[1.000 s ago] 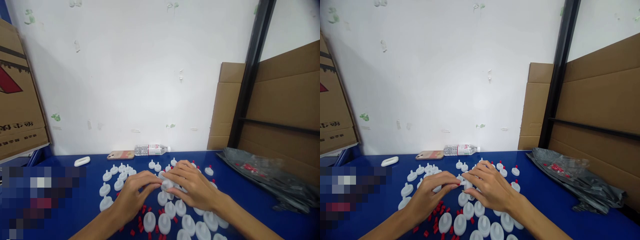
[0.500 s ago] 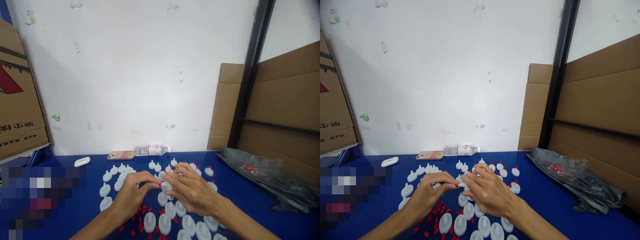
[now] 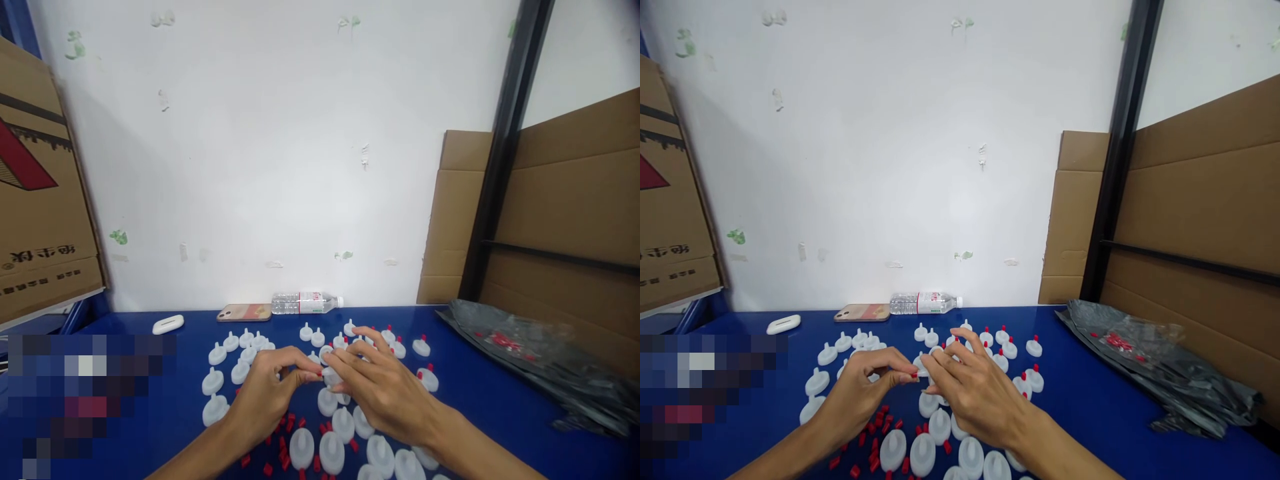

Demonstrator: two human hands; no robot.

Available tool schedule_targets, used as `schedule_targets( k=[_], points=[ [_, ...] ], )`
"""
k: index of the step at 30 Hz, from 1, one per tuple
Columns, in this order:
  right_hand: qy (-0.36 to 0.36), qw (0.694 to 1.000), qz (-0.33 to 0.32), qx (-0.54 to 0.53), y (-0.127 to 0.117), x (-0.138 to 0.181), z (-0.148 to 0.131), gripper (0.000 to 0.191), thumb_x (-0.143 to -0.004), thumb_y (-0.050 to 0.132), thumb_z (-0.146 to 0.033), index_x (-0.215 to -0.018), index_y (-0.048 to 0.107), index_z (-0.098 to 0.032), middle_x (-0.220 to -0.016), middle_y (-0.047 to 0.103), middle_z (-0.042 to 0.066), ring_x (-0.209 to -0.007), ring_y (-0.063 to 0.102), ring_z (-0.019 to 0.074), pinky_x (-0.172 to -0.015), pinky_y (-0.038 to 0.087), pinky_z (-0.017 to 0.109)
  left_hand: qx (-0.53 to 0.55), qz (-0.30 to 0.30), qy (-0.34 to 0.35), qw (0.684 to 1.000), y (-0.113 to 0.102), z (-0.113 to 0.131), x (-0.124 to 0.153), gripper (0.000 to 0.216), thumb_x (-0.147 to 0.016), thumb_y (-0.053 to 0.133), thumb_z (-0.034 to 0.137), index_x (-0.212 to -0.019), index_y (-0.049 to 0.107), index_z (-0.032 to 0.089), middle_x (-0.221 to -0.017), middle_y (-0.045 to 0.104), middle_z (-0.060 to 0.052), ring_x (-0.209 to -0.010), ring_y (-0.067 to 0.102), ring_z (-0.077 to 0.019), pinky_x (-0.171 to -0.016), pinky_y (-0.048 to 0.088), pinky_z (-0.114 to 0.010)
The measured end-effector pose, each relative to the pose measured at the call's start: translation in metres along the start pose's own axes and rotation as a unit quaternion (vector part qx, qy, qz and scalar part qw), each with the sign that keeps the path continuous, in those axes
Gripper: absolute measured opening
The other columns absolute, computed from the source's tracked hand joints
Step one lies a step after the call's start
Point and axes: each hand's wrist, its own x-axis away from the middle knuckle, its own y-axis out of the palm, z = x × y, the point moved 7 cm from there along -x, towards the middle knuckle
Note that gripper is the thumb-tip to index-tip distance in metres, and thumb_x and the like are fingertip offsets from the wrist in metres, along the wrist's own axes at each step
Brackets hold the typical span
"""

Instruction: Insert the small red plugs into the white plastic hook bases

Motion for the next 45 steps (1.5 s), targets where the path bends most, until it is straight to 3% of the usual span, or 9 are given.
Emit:
schedule_targets(
  k=[7, 11, 14, 20, 24, 27, 35, 40, 45],
  points=[
    [0.002, 1.0, 0.015, 0.013, -0.008, -0.003, -0.005, 0.035, -0.1, 0.051, -0.009, -0.135, 0.055, -0.009, -0.108, 0.075, 0.008, -0.09, 0.063, 0.0212, -0.107, 0.044, 0.052, 0.078, 0.005, -0.034, 0.996, 0.002, 0.004, 0.0, 0.018, -0.084, 0.069, 0.031, -0.078, 0.081, 0.019, -0.08, 0.078, -0.006, -0.073, 0.071, -0.0201, -0.068, 0.054, -0.028],
    [-0.019, 0.998, 0.035, 0.046, -0.012, -0.007, -0.011, 0.031, -0.099, 0.052, -0.007, -0.13, 0.058, -0.004, -0.101, 0.075, 0.008, -0.087, 0.062, 0.0208, -0.104, 0.045, 0.049, 0.092, 0.007, -0.092, 0.991, 0.005, -0.002, 0.001, 0.024, -0.082, 0.07, 0.037, -0.077, 0.079, 0.016, -0.069, 0.072, -0.005, -0.046, 0.048, -0.0095, -0.045, 0.035, -0.021],
    [-0.03, 0.997, 0.036, 0.057, -0.01, -0.008, -0.011, 0.029, -0.1, 0.053, -0.008, -0.127, 0.06, -0.003, -0.099, 0.074, 0.009, -0.087, 0.061, 0.0211, -0.102, 0.045, 0.047, 0.097, 0.002, -0.102, 0.99, 0.007, -0.005, 0.001, 0.026, -0.083, 0.07, 0.039, -0.078, 0.079, 0.015, -0.068, 0.071, -0.005, -0.044, 0.042, -0.0086, -0.044, 0.031, -0.022],
    [-0.009, 1.0, 0.006, 0.022, -0.001, -0.006, 0.003, 0.027, -0.102, 0.055, -0.019, -0.127, 0.06, -0.011, -0.104, 0.074, 0.006, -0.092, 0.063, 0.021, -0.107, 0.037, 0.048, 0.004, -0.005, -0.024, 1.0, 0.002, 0.002, -0.004, 0.021, -0.093, 0.066, 0.037, -0.089, 0.08, 0.022, -0.085, 0.078, -0.004, -0.076, 0.069, -0.0189, -0.066, 0.048, -0.026],
    [0.035, 0.999, -0.001, 0.028, -0.004, -0.005, 0.025, 0.017, -0.1, 0.058, -0.021, -0.117, 0.062, -0.02, -0.108, 0.073, 0.002, -0.093, 0.065, 0.0195, -0.107, 0.034, 0.047, -0.101, -0.022, 0.046, 0.994, 0.0, 0.006, -0.006, 0.02, -0.099, 0.059, 0.031, -0.111, 0.076, 0.026, -0.095, 0.077, -0.002, -0.079, 0.067, -0.0171, -0.068, 0.049, -0.027],
    [0.112, 0.992, -0.008, 0.054, -0.011, 0.003, 0.057, 0.013, -0.101, 0.058, -0.026, -0.113, 0.06, -0.023, -0.106, 0.074, 0.0, -0.092, 0.067, 0.0172, -0.111, 0.032, 0.046, -0.179, -0.044, 0.105, 0.977, 0.001, 0.007, -0.005, 0.019, -0.1, 0.058, 0.024, -0.109, 0.074, 0.025, -0.097, 0.074, -0.002, -0.085, 0.064, -0.0189, -0.074, 0.05, -0.03],
    [0.331, 0.925, -0.08, 0.169, -0.019, 0.044, 0.142, 0.012, -0.099, 0.057, -0.03, -0.101, 0.065, -0.021, -0.098, 0.073, 0.005, -0.095, 0.066, 0.0246, -0.097, 0.039, 0.044, -0.207, -0.134, 0.108, 0.963, 0.016, 0.008, 0.002, 0.023, -0.104, 0.052, 0.019, -0.118, 0.069, 0.028, -0.11, 0.068, -0.002, -0.108, 0.056, -0.0207, -0.093, 0.049, -0.035],
    [0.396, 0.877, -0.174, 0.208, -0.009, 0.065, 0.16, 0.012, -0.094, 0.062, -0.025, -0.093, 0.072, -0.02, -0.097, 0.073, 0.01, -0.096, 0.066, 0.0293, -0.085, 0.04, 0.041, -0.211, -0.181, 0.099, 0.955, 0.023, 0.011, 0.006, 0.03, -0.106, 0.048, 0.02, -0.128, 0.064, 0.031, -0.117, 0.064, -0.002, -0.113, 0.053, -0.0203, -0.098, 0.047, -0.035],
    [0.44, 0.836, -0.243, 0.221, -0.002, 0.079, 0.168, 0.014, -0.091, 0.063, -0.024, -0.085, 0.074, -0.018, -0.083, 0.075, 0.011, -0.088, 0.07, 0.0299, -0.078, 0.038, 0.039, -0.219, -0.203, 0.106, 0.948, 0.026, 0.012, 0.007, 0.025, -0.106, 0.047, 0.02, -0.116, 0.068, 0.028, -0.113, 0.065, -0.003, -0.109, 0.053, -0.0201, -0.094, 0.047, -0.033]
  ],
)
